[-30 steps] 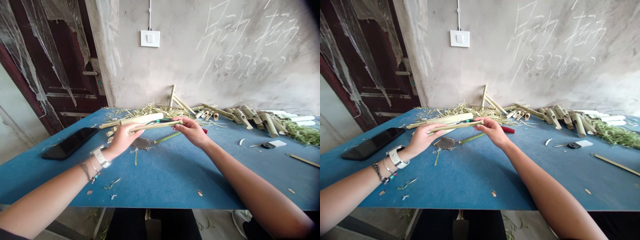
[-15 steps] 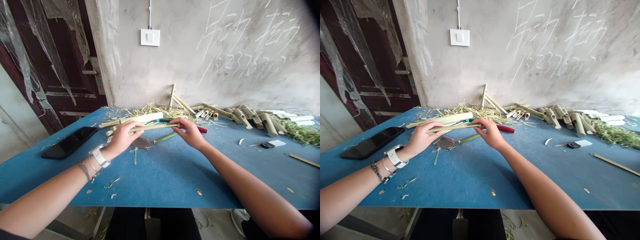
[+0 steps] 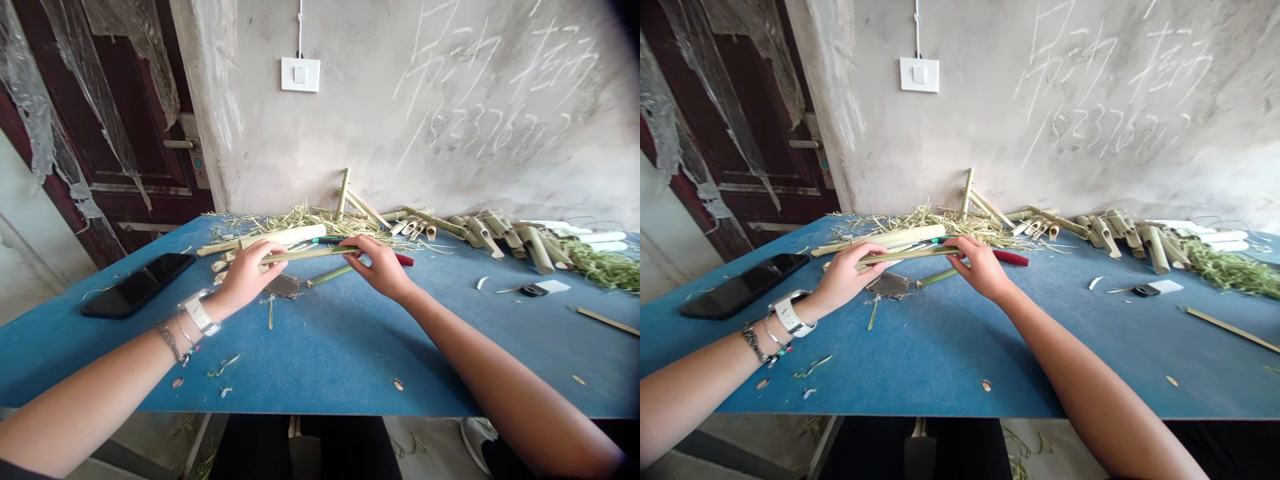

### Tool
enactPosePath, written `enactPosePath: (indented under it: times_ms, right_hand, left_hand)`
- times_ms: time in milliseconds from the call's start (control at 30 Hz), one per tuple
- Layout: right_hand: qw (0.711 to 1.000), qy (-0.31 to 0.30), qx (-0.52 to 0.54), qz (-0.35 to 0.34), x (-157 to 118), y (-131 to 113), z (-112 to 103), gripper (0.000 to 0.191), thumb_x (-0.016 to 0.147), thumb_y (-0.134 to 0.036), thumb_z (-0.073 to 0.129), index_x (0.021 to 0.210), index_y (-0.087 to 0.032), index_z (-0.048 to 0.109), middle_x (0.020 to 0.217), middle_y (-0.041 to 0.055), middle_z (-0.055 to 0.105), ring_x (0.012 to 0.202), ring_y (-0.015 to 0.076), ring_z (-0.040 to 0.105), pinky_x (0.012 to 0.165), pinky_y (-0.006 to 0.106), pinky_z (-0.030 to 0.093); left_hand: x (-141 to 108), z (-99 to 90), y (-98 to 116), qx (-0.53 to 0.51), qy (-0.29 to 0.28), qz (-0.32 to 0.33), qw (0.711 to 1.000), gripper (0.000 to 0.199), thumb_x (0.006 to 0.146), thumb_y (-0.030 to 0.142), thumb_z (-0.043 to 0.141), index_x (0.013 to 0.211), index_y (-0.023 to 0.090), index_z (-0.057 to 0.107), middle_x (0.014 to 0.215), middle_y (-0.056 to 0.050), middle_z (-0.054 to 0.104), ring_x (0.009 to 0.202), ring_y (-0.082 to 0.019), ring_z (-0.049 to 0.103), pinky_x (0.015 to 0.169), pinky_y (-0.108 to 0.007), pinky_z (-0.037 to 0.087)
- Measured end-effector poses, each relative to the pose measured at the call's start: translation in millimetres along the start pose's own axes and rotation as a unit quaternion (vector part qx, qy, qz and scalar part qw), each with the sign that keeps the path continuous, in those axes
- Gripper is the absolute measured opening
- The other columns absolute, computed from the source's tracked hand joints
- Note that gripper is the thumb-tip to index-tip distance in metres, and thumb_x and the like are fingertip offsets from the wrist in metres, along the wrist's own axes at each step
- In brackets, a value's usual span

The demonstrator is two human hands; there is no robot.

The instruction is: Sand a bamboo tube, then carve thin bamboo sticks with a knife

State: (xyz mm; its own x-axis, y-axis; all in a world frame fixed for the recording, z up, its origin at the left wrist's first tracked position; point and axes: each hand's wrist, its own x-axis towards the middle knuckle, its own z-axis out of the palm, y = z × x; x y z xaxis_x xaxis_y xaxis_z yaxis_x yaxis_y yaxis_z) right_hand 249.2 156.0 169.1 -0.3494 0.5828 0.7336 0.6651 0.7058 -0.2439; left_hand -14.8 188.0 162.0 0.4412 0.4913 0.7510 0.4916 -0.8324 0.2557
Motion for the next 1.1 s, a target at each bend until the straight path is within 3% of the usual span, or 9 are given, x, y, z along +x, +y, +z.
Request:
enactPosePath:
  times_ms: [367,700,900,967,1100]
  right_hand:
    - [1.000,0.005,-0.009,-0.002,0,1,0,0.020,0.085,-0.018,0.049,0.103,-0.018,0.058,0.090,0.0047,0.058,0.073,0.0135,0.056,0.072,0.029,0.048]
    - [0.999,0.044,-0.021,0.013,2,-2,-10,0.018,0.083,-0.021,0.054,0.100,-0.019,0.060,0.085,0.0029,0.057,0.070,0.0125,0.055,0.068,0.028,0.047]
    - [0.996,0.019,0.070,0.056,0,0,-3,0.023,0.083,-0.028,0.053,0.104,-0.018,0.060,0.081,0.0022,0.058,0.071,0.0128,0.054,0.069,0.028,0.048]
    - [0.989,-0.005,0.123,0.085,0,1,-1,0.023,0.084,-0.032,0.053,0.100,-0.017,0.061,0.082,0.0033,0.060,0.070,0.0127,0.055,0.065,0.027,0.047]
    - [0.965,-0.024,0.215,0.147,1,3,0,0.027,0.082,-0.039,0.055,0.092,-0.015,0.062,0.067,0.0010,0.059,0.062,0.0124,0.056,0.058,0.026,0.046]
  left_hand:
    - [-1,-0.5,4,0.001,-0.029,-0.030,0.999,0.019,0.083,0.029,0.055,0.097,0.018,0.059,0.095,-0.004,0.066,0.087,-0.016,0.061,0.079,-0.028,0.050]
    - [0,-1.8,2,-0.021,-0.022,-0.006,1.000,0.020,0.084,0.031,0.053,0.099,0.018,0.060,0.097,-0.005,0.065,0.091,-0.016,0.059,0.082,-0.030,0.048]
    - [1,-2.2,6,-0.052,-0.067,-0.032,0.996,0.026,0.085,0.035,0.051,0.095,0.016,0.065,0.087,-0.005,0.068,0.079,-0.016,0.062,0.074,-0.030,0.050]
    - [0,-1.7,6,-0.056,-0.076,-0.035,0.995,0.028,0.086,0.035,0.049,0.097,0.016,0.066,0.089,-0.006,0.068,0.081,-0.017,0.062,0.075,-0.030,0.049]
    - [-2,1.2,3,-0.085,-0.100,-0.054,0.990,0.029,0.087,0.035,0.047,0.100,0.016,0.065,0.095,-0.007,0.067,0.083,-0.017,0.061,0.076,-0.029,0.050]
